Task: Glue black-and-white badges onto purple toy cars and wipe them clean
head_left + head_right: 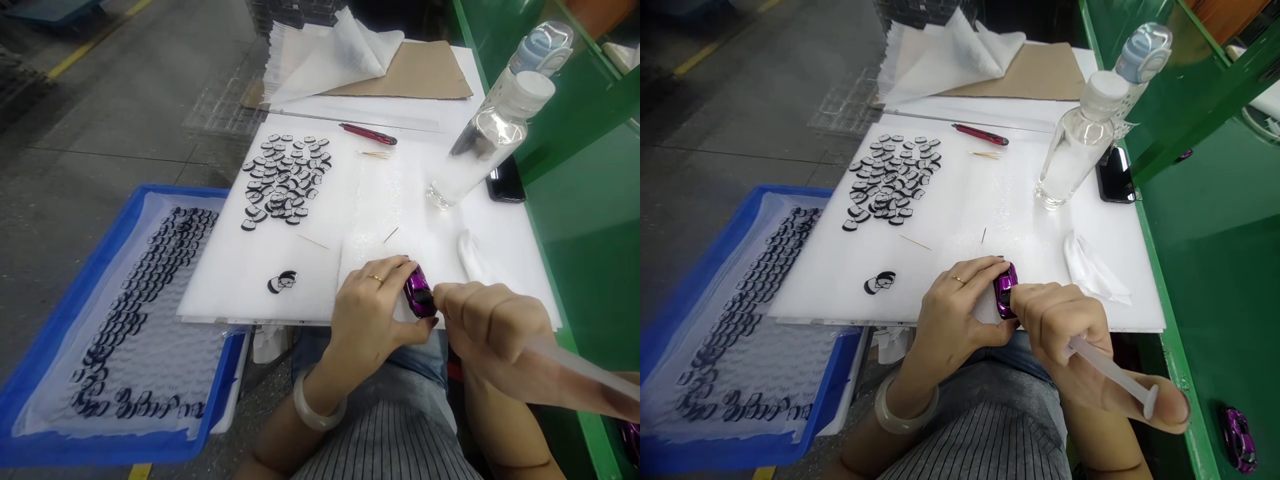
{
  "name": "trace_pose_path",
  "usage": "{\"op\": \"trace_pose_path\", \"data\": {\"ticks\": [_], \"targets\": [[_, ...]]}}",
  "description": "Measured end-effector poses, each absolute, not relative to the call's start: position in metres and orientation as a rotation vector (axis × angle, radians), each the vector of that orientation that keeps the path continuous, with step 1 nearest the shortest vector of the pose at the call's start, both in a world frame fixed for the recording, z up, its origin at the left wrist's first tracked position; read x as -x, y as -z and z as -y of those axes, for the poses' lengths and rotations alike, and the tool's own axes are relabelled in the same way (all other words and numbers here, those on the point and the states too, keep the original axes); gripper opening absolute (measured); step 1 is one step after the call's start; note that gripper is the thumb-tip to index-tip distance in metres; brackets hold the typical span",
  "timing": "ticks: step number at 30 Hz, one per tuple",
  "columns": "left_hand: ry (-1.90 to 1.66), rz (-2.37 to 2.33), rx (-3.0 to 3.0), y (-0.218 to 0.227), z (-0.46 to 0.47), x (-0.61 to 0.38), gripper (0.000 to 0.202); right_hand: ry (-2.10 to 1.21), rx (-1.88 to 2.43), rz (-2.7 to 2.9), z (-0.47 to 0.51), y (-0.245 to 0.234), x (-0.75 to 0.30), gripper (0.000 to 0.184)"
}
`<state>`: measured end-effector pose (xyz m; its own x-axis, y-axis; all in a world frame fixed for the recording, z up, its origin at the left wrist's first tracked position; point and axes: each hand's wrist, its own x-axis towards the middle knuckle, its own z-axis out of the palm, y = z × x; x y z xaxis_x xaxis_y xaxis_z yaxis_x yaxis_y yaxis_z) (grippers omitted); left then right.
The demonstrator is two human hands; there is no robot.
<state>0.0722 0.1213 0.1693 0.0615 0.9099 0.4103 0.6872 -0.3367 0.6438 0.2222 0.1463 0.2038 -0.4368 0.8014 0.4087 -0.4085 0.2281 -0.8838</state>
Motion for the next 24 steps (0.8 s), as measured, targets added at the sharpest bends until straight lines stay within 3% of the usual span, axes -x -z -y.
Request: {"op": "trace_pose_path", "data": {"ticks": [16, 22, 24], "targets": [[-1.134, -1.625, -2.097, -0.169, -0.121, -0.073, 0.06, -1.402, 0.865, 1.387, -0.127, -0.229, -0.218, 0.05], [-1.102, -1.651, -2.134, -0.167, -0.119, -0.073, 0.055, -1.252, 0.687, 1.195, -0.18, -0.232, -0.199, 0.05], [-1.112, -1.646, -2.131, -0.167, -0.119, -0.072, 0.055, -1.346, 0.764, 1.224, -0.2, -0.226, -0.191, 0.052]]}}
